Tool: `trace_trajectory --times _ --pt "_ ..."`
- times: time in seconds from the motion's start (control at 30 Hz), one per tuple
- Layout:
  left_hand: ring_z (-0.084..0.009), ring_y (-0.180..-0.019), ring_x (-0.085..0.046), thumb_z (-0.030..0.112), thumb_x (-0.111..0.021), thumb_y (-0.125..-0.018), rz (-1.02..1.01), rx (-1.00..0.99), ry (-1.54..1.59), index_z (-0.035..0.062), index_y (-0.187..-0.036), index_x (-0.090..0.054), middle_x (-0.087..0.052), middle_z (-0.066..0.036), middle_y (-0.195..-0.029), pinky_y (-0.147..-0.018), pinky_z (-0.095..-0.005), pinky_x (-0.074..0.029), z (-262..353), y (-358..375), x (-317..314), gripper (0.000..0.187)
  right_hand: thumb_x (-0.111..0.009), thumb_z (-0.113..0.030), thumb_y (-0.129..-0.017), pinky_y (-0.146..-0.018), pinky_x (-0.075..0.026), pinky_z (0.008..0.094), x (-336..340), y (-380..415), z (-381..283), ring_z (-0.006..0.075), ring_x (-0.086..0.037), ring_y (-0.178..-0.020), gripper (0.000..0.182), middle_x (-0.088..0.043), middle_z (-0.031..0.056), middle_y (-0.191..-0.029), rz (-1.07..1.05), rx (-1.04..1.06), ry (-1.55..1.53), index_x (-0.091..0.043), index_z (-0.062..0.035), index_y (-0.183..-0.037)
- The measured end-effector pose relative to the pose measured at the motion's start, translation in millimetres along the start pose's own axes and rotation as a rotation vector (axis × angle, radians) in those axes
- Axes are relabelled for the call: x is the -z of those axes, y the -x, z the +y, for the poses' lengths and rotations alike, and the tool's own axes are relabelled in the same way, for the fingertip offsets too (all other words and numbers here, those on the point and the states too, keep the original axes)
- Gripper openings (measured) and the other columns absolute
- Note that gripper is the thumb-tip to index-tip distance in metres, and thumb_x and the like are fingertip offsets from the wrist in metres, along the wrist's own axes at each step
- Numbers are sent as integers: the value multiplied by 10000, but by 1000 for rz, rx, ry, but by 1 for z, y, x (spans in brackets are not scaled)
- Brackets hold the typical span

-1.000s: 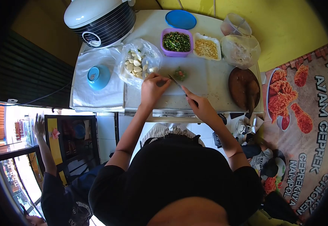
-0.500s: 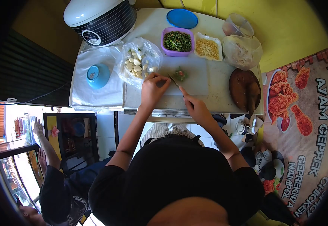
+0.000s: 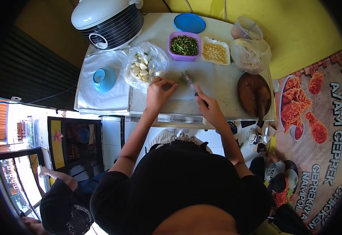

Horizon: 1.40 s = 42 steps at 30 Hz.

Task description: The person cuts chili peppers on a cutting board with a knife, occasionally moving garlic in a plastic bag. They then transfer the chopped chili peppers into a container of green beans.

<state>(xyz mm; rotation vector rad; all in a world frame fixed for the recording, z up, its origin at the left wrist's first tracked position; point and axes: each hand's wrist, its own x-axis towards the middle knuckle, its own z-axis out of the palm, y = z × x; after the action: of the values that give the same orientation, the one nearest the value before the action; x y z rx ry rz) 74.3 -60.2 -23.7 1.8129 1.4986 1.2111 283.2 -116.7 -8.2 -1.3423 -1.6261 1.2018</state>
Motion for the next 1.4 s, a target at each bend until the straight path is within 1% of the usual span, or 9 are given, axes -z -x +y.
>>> trace_trajectory --times 0.17,0.37,0.57,0.67,0.8,0.9,1.07,1.13,1.4 --pt "-242 -867 -586 221 -698 -801 -15 -118 -387 116 -867 -752 -627 -51 -875 -800 -382 -426 16 -2 -11 135 -493 -174 -996 -509 -350 210 18 4 9 42 -379 -546 463 -374 -52 -635 53 -15 -52 -393 -172 -1448" --pt "-257 -904 -590 172 -684 -823 0 -169 -263 126 -1028 -726 -633 -94 -955 -811 -387 -436 25 1 -5 214 -499 -164 -988 -530 -343 210 9 8 8 50 -351 -574 464 -357 -38 -650 42 -22 -62 -400 -170 -1441" --pt "-299 -799 -620 79 -701 -778 82 -141 -148 84 -1009 -711 -642 -134 -937 -766 -377 -502 25 -13 61 231 -506 -134 -978 -537 -319 213 -1 7 -3 54 -303 -592 461 -331 -36 -663 -22 -27 -36 -421 -170 -1429" --pt "-277 -810 -622 118 -717 -772 188 -139 -267 119 -983 -726 -651 -113 -927 -735 -388 -489 1 -32 88 211 -508 -147 -981 -532 -319 212 8 6 1 53 -302 -586 459 -340 -46 -663 9 -34 -45 -423 -180 -1430" --pt "-246 -866 -610 187 -694 -791 237 -153 -446 173 -940 -739 -670 -39 -908 -790 -377 -438 -20 -58 108 156 -508 -160 -983 -532 -321 211 10 7 2 51 -306 -584 451 -350 -52 -668 7 -54 -37 -428 -183 -1427" --pt "-200 -915 -603 181 -693 -763 28 -253 -577 182 -913 -744 -705 17 -924 -833 -369 -413 -22 -72 115 159 -515 -150 -980 -534 -322 208 5 4 3 50 -307 -589 455 -355 -51 -676 3 -25 -30 -428 -174 -1426" --pt "-199 -950 -593 219 -708 -748 -1 -297 -670 146 -889 -738 -705 19 -941 -850 -376 -415 -57 -98 111 162 -527 -132 -972 -538 -323 206 -4 -2 0 51 -309 -594 462 -358 -48 -685 -4 -3 -34 -433 -169 -1423" --pt "-203 -990 -581 258 -725 -731 -23 -193 -804 141 -892 -739 -693 22 -975 -866 -384 -413 -61 -106 111 199 -529 -126 -970 -539 -325 206 -3 -3 -2 51 -310 -595 463 -359 -47 -686 -6 -12 -38 -435 -168 -1422" --pt "-233 -1063 -546 341 -766 -689 34 -122 -904 138 -958 -723 -628 -41 -1123 -902 -395 -398 -76 -119 95 339 -529 -125 -969 -554 -340 206 -1 -6 -3 51 -324 -607 459 -365 -40 -682 -19 -25 -3 -445 -178 -1418"
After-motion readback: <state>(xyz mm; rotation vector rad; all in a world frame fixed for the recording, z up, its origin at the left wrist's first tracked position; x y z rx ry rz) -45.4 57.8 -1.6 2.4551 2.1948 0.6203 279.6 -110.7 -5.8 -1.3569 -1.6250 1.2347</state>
